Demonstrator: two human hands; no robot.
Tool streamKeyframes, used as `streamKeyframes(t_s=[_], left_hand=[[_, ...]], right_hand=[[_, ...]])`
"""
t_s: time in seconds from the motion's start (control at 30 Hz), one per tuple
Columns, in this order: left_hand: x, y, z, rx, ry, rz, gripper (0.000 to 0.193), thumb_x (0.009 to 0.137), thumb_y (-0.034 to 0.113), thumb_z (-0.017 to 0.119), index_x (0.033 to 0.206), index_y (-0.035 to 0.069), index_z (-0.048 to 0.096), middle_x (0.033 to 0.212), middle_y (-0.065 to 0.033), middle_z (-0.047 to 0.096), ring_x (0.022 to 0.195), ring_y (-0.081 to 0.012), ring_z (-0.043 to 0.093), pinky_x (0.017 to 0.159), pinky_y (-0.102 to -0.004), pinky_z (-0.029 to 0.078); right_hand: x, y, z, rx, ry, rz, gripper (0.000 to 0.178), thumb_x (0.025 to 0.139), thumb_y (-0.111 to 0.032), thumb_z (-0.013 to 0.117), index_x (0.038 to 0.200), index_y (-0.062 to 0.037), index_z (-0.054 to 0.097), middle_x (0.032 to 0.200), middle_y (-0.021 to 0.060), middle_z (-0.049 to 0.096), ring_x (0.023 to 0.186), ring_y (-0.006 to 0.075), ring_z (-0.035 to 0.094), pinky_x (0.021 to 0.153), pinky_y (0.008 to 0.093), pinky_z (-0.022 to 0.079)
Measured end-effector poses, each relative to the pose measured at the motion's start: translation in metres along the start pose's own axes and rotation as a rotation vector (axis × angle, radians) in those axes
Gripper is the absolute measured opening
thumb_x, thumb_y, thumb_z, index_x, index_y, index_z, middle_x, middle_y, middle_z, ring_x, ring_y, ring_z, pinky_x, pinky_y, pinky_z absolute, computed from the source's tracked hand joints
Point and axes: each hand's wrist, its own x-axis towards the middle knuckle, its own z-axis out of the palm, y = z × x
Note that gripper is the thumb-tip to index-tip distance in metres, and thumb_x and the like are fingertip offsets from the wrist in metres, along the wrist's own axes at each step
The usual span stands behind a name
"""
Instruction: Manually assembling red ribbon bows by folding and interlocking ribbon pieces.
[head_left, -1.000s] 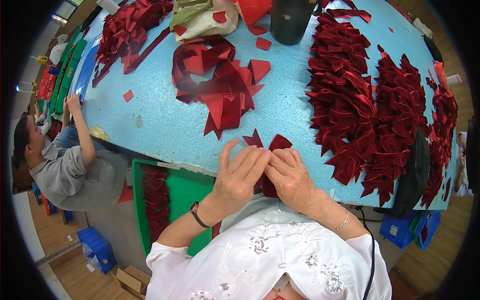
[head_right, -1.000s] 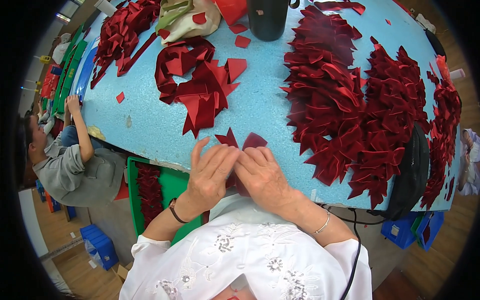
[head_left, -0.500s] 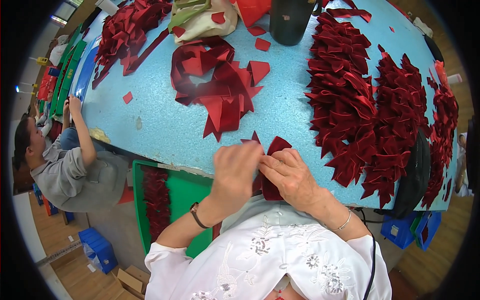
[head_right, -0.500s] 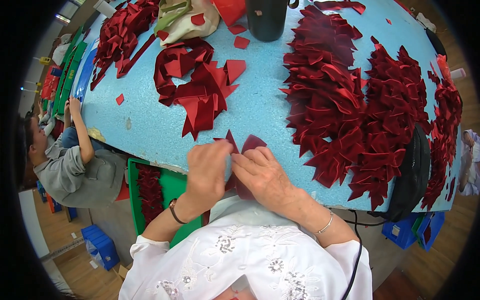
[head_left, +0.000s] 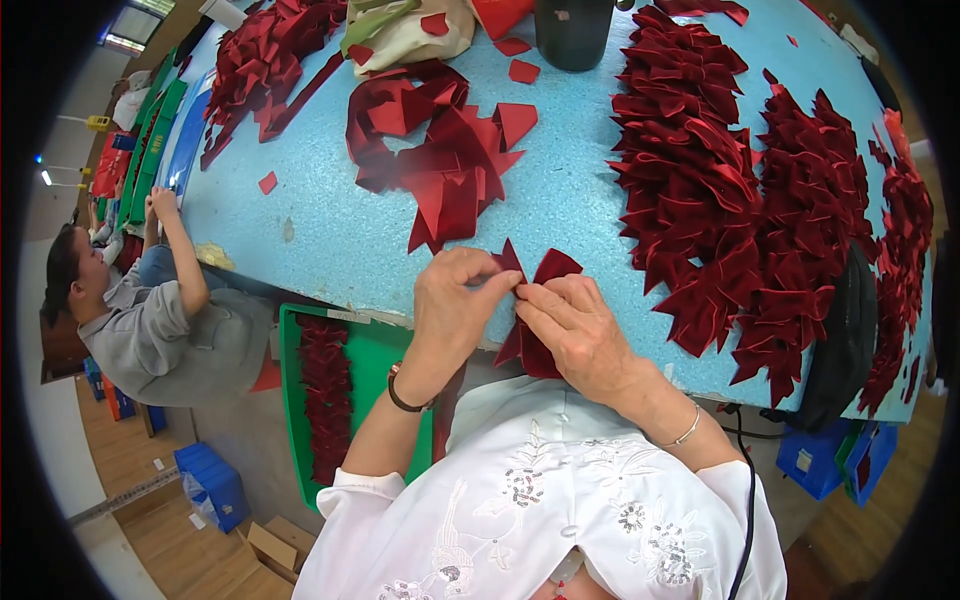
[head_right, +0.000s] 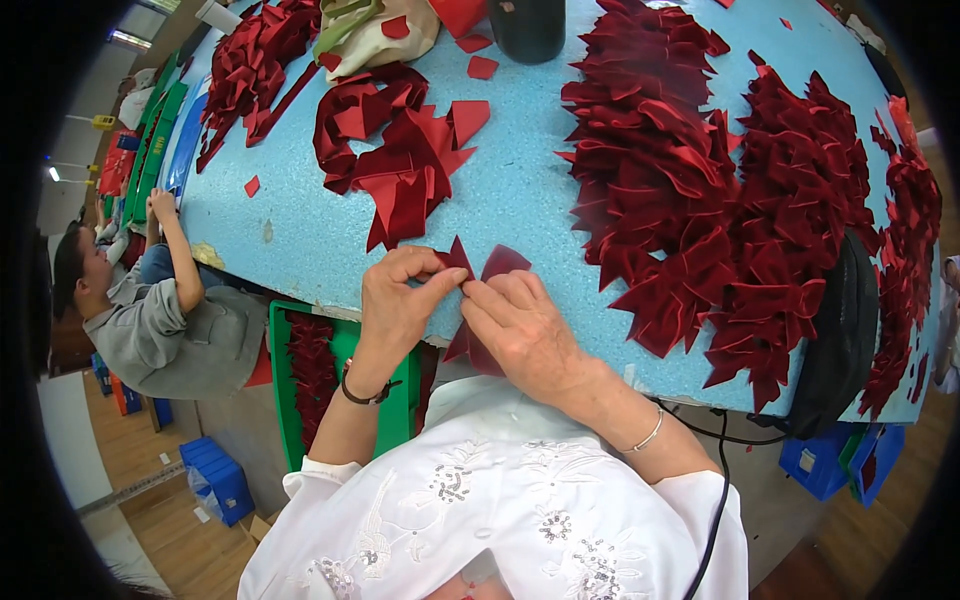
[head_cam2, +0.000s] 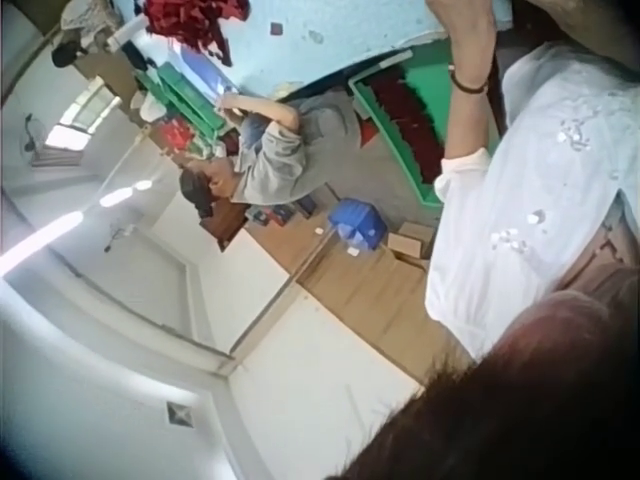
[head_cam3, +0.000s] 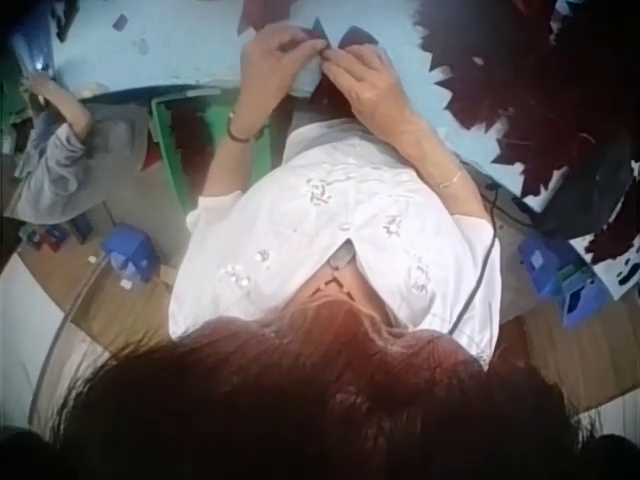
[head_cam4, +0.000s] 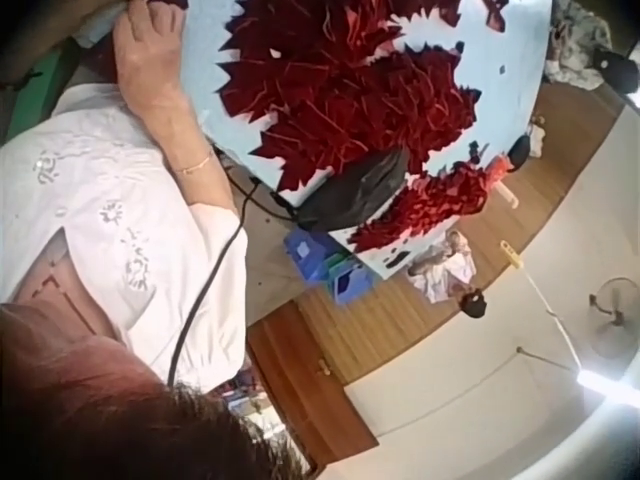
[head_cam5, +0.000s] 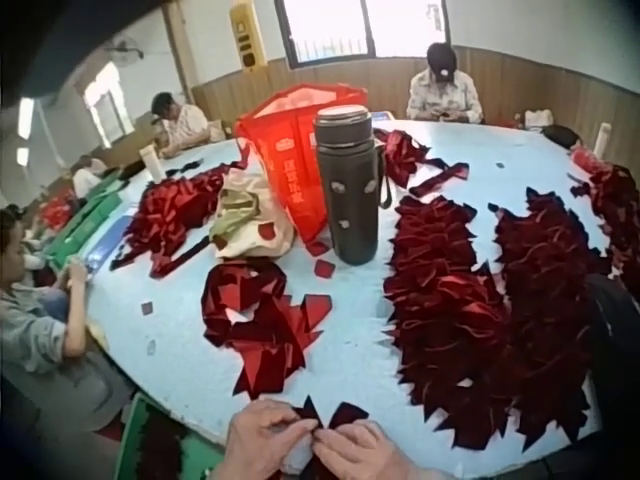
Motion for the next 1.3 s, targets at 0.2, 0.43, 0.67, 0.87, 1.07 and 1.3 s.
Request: streamKeyframes(t_s=[0.2, 0.43, 0.67, 0.87, 1.07, 1.3], left_hand=[[-0.005, -0.001, 0.001, -0.097, -0.003, -0.216, 0.021, 0.078, 0.014, 0.076, 0.075, -0.004, 0.068, 0.063, -0.0088, 0.066, 0.054, -0.0125, 0.057, 0.051, -0.0281, 0.044], [-0.005, 0.004, 0.001, -0.438, -0.019, -0.378, 0.018, 0.081, 0.011, 0.072, 0.076, -0.002, 0.061, 0.063, -0.0087, 0.065, 0.050, -0.0094, 0.054, 0.047, -0.0236, 0.040], [0.006, 0.004, -0.006, -0.797, -0.203, -0.558, 0.016, 0.087, 0.004, 0.067, 0.078, 0.003, 0.054, 0.058, -0.0070, 0.061, 0.046, -0.0074, 0.052, 0.040, -0.0206, 0.032], [0.004, 0.008, 0.009, -0.649, -0.098, -0.482, 0.016, 0.088, 0.005, 0.066, 0.090, -0.001, 0.051, 0.060, -0.0058, 0.060, 0.047, -0.0079, 0.053, 0.045, -0.0226, 0.038], [-0.002, 0.000, 0.012, -0.505, 0.018, -0.306, 0.019, 0.089, 0.004, 0.065, 0.097, -0.001, 0.049, 0.065, -0.0062, 0.062, 0.052, -0.0093, 0.056, 0.047, -0.0245, 0.040], [0.001, -0.007, -0.004, -0.074, 0.333, 0.044, 0.023, 0.085, -0.002, 0.064, 0.105, -0.001, 0.053, 0.084, -0.0121, 0.067, 0.068, -0.0184, 0.063, 0.059, -0.0304, 0.049]], right_hand=[[-0.002, 0.001, 0.002, -0.014, 0.024, 0.012, 0.032, 0.072, 0.000, 0.063, 0.103, 0.0060, 0.064, 0.115, 0.0150, 0.062, 0.093, 0.0296, 0.058, 0.082, 0.0400, 0.047], [-0.003, 0.002, 0.002, -0.037, 0.026, -0.033, 0.034, 0.070, 0.000, 0.063, 0.103, 0.0056, 0.063, 0.116, 0.0148, 0.059, 0.092, 0.0290, 0.058, 0.081, 0.0400, 0.047], [-0.004, -0.001, 0.006, -0.079, 0.074, -0.043, 0.033, 0.069, -0.002, 0.064, 0.101, 0.0062, 0.063, 0.114, 0.0139, 0.058, 0.090, 0.0285, 0.058, 0.080, 0.0408, 0.048], [-0.004, 0.000, 0.006, -0.098, 0.048, -0.045, 0.034, 0.069, -0.003, 0.064, 0.101, 0.0066, 0.063, 0.114, 0.0146, 0.059, 0.090, 0.0281, 0.058, 0.080, 0.0411, 0.049], [-0.003, -0.001, 0.005, -0.104, 0.006, -0.044, 0.035, 0.069, -0.003, 0.064, 0.103, 0.0036, 0.065, 0.113, 0.0118, 0.062, 0.090, 0.0253, 0.058, 0.080, 0.0385, 0.048], [0.000, -0.002, 0.003, -0.139, -0.024, -0.038, 0.036, 0.069, -0.003, 0.064, 0.104, 0.0029, 0.065, 0.113, 0.0110, 0.063, 0.090, 0.0240, 0.058, 0.082, 0.0380, 0.047]])
